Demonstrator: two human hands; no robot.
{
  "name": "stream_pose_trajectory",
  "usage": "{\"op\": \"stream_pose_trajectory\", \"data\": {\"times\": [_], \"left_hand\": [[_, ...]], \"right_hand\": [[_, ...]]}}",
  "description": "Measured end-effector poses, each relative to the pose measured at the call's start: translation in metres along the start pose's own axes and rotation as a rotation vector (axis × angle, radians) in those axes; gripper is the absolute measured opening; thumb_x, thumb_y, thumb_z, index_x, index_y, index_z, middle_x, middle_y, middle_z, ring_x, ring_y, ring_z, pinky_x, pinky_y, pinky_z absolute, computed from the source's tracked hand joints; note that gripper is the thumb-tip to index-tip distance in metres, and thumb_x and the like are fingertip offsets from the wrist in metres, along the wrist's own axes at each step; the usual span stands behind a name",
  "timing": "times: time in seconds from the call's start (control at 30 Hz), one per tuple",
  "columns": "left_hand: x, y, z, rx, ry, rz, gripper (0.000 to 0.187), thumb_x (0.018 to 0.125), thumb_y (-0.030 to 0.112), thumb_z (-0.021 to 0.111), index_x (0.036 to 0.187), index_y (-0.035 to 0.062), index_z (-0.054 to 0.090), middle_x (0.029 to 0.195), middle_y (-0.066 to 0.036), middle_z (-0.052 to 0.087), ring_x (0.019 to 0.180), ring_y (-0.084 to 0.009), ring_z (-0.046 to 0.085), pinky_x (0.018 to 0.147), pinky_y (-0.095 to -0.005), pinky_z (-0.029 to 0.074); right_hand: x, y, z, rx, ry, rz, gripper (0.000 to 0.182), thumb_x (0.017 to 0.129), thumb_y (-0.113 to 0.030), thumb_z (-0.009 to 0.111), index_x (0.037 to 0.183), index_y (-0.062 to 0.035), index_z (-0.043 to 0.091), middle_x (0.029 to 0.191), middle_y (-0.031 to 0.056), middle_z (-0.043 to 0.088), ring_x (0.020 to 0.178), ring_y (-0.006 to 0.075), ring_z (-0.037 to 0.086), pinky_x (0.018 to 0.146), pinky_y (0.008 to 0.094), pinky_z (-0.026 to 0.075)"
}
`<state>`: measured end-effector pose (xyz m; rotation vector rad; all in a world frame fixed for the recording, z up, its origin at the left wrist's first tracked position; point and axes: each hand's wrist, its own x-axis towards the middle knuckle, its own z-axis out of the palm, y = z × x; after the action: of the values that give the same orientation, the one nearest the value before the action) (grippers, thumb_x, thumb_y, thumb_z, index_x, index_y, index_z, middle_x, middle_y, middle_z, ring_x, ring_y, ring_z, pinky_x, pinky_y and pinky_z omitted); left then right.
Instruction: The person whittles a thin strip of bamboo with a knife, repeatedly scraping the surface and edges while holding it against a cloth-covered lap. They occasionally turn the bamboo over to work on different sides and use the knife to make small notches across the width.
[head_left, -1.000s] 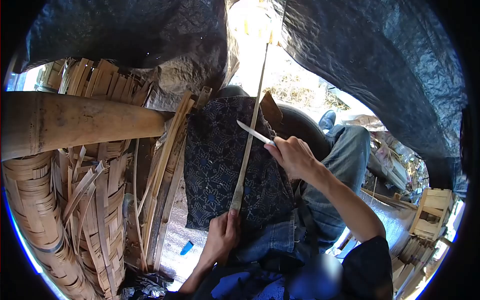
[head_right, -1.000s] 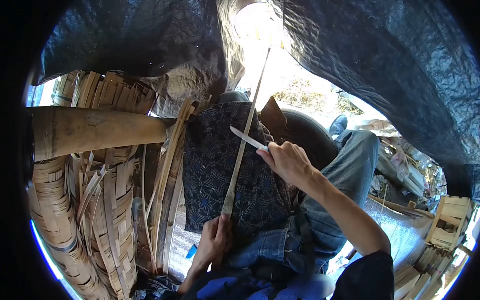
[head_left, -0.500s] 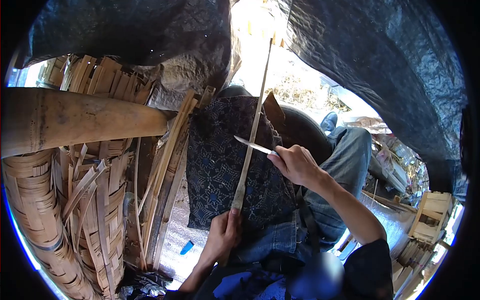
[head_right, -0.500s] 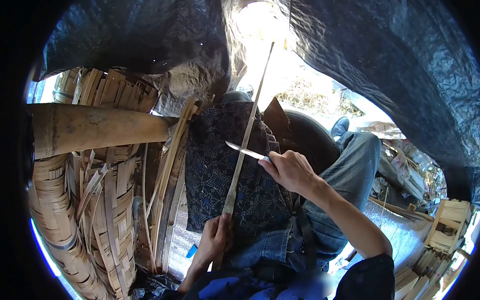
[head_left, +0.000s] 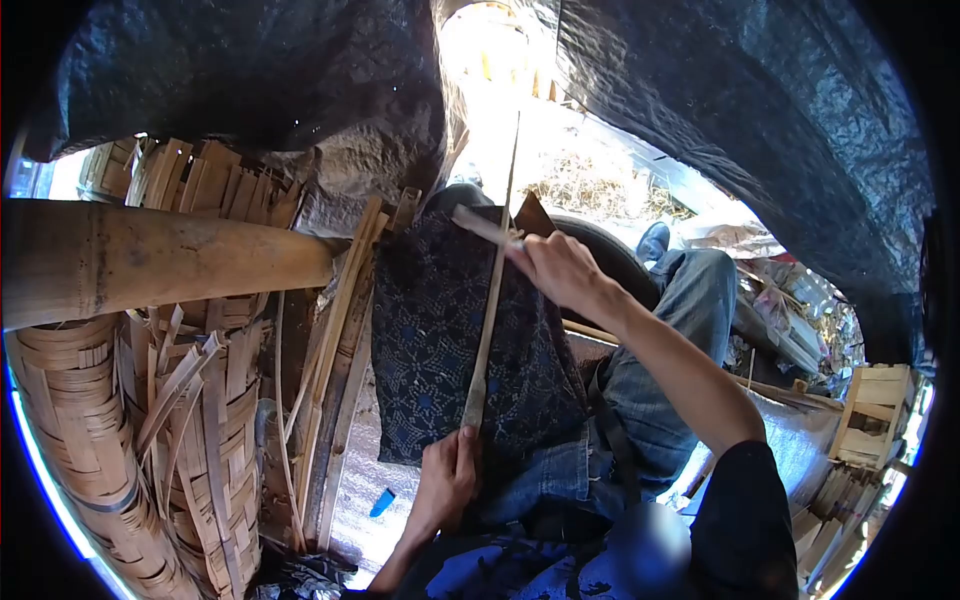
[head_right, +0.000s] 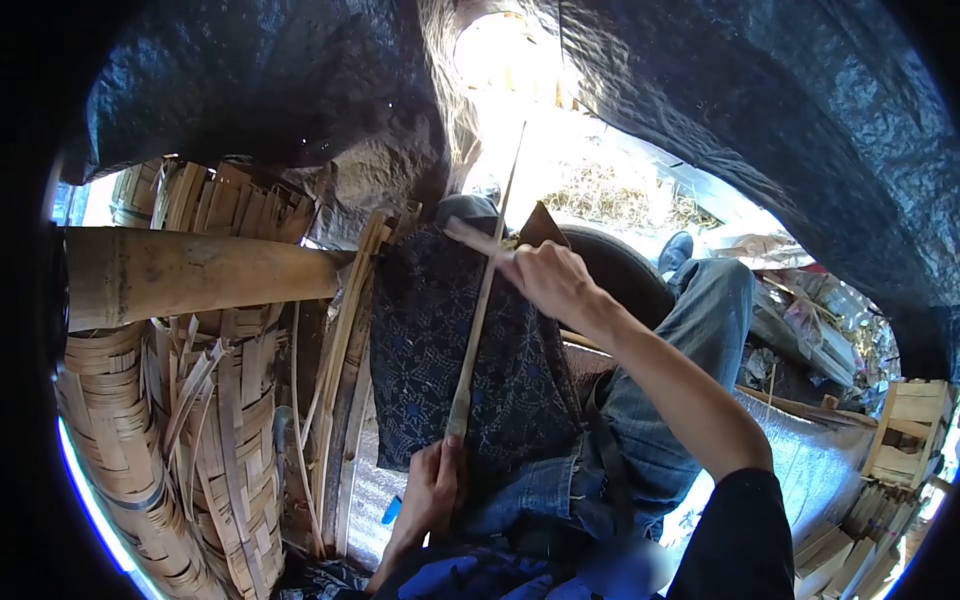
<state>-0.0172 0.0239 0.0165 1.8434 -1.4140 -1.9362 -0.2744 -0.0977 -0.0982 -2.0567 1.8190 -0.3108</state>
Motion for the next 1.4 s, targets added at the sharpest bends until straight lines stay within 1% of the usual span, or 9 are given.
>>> {"op": "stream_pose_trajectory", "data": {"times": [0.13,0.17,0.3,0.43,0.97,1.13,1.17,1.33,1.4], "left_hand": [[-0.003,0.002,-0.003,-0.054,-0.027,-0.086,0.04,0.1,0.027,0.037,0.071,0.0022,0.048,0.05,-0.003,0.044,0.04,-0.0104,0.045,0.039,-0.0269,0.034],[-0.003,0.005,-0.003,-0.147,-0.034,-0.151,0.038,0.1,0.028,0.037,0.072,0.0034,0.047,0.052,-0.001,0.043,0.042,-0.0088,0.043,0.039,-0.0257,0.033],[-0.002,0.011,-0.004,-0.271,-0.074,-0.187,0.037,0.1,0.031,0.037,0.074,0.0057,0.045,0.056,0.002,0.04,0.044,-0.0063,0.039,0.039,-0.0236,0.031],[0.001,0.011,-0.005,-0.311,-0.098,-0.223,0.038,0.1,0.033,0.037,0.074,0.0059,0.044,0.057,0.003,0.039,0.044,-0.0053,0.038,0.039,-0.0229,0.03],[-0.002,0.01,-0.003,-0.02,-0.016,-0.12,0.042,0.1,0.027,0.035,0.07,0.0008,0.048,0.05,-0.003,0.045,0.041,-0.0105,0.045,0.041,-0.0281,0.034],[-0.004,0.011,-0.003,-0.042,-0.014,-0.147,0.043,0.1,0.028,0.035,0.068,0.0019,0.047,0.05,-0.002,0.044,0.042,-0.0096,0.045,0.04,-0.0272,0.034],[-0.004,0.012,-0.004,-0.053,-0.024,-0.159,0.043,0.1,0.029,0.035,0.068,0.0023,0.047,0.05,-0.002,0.044,0.043,-0.0092,0.045,0.04,-0.0268,0.034],[-0.011,0.012,-0.006,-0.157,-0.047,-0.217,0.04,0.1,0.031,0.036,0.072,0.0042,0.045,0.053,0.001,0.041,0.042,-0.0074,0.04,0.039,-0.0242,0.031],[-0.009,0.011,-0.007,-0.319,-0.073,-0.253,0.038,0.1,0.034,0.037,0.075,0.0055,0.045,0.056,0.004,0.038,0.042,-0.0062,0.038,0.038,-0.0231,0.03]], "right_hand": [[0.039,0.046,-0.015,0.186,0.03,0.237,0.046,0.099,-0.03,0.04,0.067,-0.0008,0.056,0.045,0.0119,0.047,0.034,0.0203,0.044,0.037,0.0366,0.038],[0.035,0.045,-0.025,0.179,0.225,0.098,0.045,0.098,-0.029,0.041,0.066,-0.0015,0.056,0.045,0.0126,0.046,0.035,0.0215,0.044,0.042,0.0381,0.04],[-0.014,-0.002,-0.057,0.413,-0.013,0.146,0.042,0.097,-0.03,0.045,0.065,-0.004,0.052,0.042,0.0061,0.046,0.033,0.0105,0.042,0.028,0.0304,0.027],[-0.054,-0.024,-0.048,0.389,-0.064,-0.035,0.04,0.095,-0.032,0.049,0.066,-0.0032,0.051,0.043,0.0098,0.046,0.034,0.0206,0.047,0.034,0.0346,0.037],[-0.019,-0.008,-0.013,0.159,-0.056,-0.015,0.05,0.094,-0.037,0.049,0.056,-0.0037,0.047,0.041,0.0119,0.048,0.038,0.0279,0.055,0.037,0.0375,0.046],[0.01,0.018,0.011,0.079,0.196,-0.145,0.042,0.094,-0.03,0.05,0.062,-0.0033,0.05,0.041,0.0114,0.043,0.033,0.0261,0.046,0.034,0.0376,0.04],[0.021,0.036,0.027,-0.339,0.097,-0.148,0.041,0.096,-0.028,0.047,0.064,-0.0028,0.053,0.044,0.0142,0.045,0.037,0.0255,0.05,0.032,0.0373,0.038],[0.033,0.062,-0.016,0.223,0.25,0.06,0.04,0.1,-0.028,0.036,0.083,0.0005,0.058,0.044,0.0014,0.036,0.035,0.0064,0.034,0.03,0.0227,0.023],[0.004,0.03,-0.031,0.376,0.078,0.073,0.04,0.1,-0.027,0.037,0.08,0.0003,0.058,0.043,0.0025,0.037,0.032,0.0085,0.035,0.028,0.0249,0.023]]}}
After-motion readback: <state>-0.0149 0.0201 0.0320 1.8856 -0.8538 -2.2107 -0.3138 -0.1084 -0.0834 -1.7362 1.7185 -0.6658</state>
